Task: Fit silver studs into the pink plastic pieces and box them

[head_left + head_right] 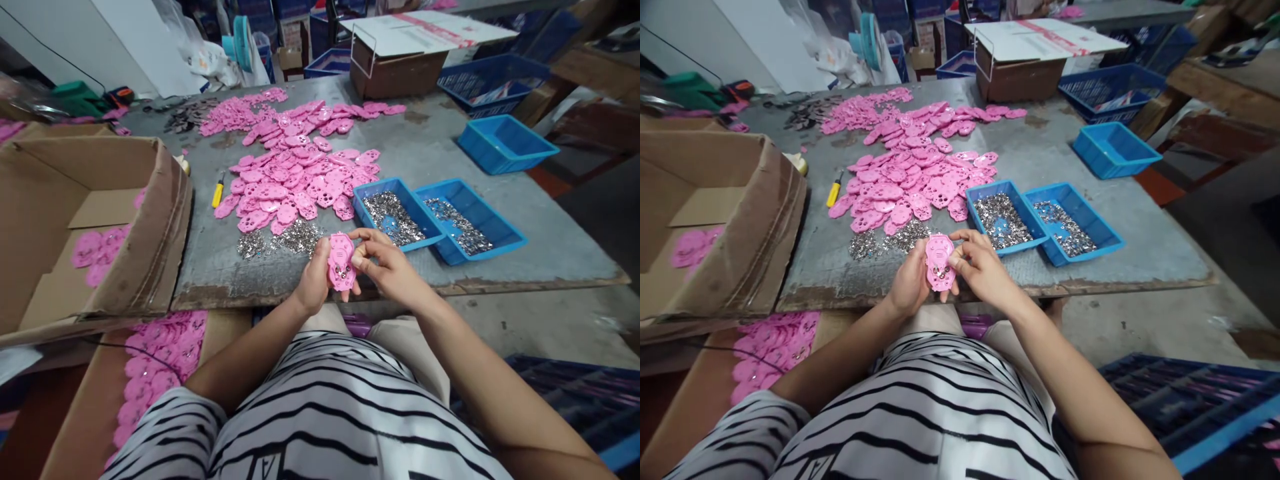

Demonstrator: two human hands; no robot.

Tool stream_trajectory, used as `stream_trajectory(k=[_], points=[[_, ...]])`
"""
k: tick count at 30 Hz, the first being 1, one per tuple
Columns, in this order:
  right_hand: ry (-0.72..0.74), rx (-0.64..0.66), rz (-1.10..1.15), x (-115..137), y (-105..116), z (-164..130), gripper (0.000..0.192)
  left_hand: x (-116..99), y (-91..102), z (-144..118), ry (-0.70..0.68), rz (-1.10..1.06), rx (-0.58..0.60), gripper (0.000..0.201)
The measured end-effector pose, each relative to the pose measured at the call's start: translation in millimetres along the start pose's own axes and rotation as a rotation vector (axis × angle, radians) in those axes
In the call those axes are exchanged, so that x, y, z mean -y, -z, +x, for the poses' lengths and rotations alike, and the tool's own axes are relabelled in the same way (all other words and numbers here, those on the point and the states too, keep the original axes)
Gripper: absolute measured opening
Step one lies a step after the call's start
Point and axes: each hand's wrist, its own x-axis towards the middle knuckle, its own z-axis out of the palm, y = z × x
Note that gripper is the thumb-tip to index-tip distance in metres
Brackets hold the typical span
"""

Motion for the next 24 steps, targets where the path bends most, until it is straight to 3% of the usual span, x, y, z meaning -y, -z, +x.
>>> stream_trajectory(k=[5,12,24], points=[[0.019,0.055,-0.033,-1.5,0.9,0.1,0.019,2.1,1.3,0.2,-0.009,0.033,0.066,0.062],[0.049,0.076,-0.058,-1.1,2.6,0.4,0.017,1.6,-1.9,0.8,-0.045,0.049,0.056,0.06],[0.026,0.118,-0.033,-4.3,6.3,2.2,0.028,0.3,-0.6,2.5,0.058,0.054,0.153,0.067]])
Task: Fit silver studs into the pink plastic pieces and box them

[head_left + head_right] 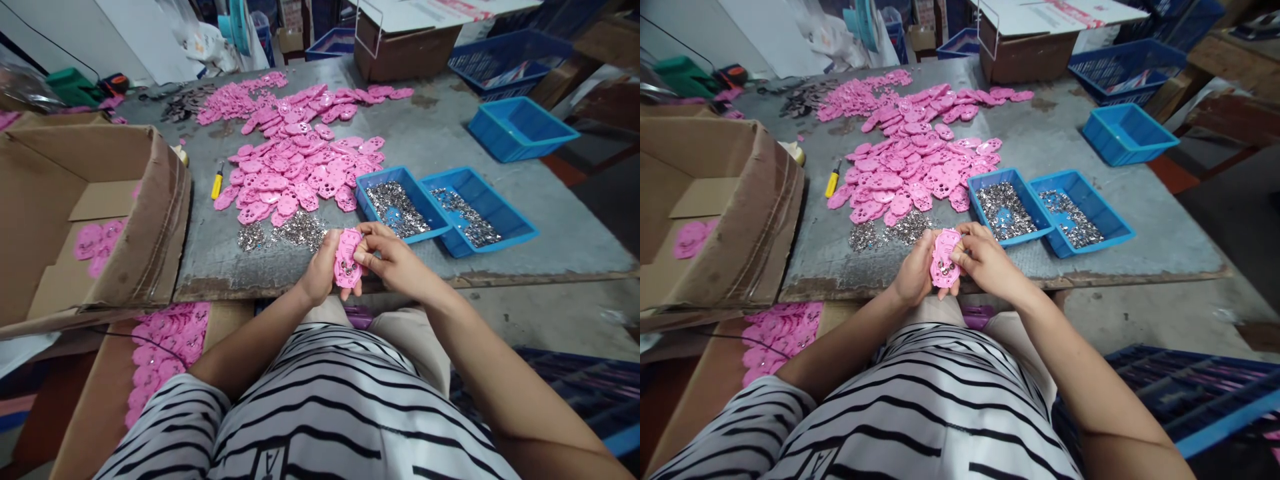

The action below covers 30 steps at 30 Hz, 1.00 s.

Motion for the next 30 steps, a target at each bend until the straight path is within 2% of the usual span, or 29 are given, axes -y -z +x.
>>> stream_trajectory(k=[12,19,30], points=[[-0.027,0.023,0.002,-0.2,-2.1,2.6,0.025,0.3,2.9,2.8,0.032,-0.045,-0.008,0.065],[-0.04,-0.12,0.096,-2.7,-11.1,-3.4,0.019,-2.5,4.1,-1.6,0.009,-0.055,-0.033,0.048],[-0.154,-0.285,0.303,1.8,-24.9,-10.1,0.025,-4.6,7.3,-8.6,0.003,0.078,-0.039,0.051]])
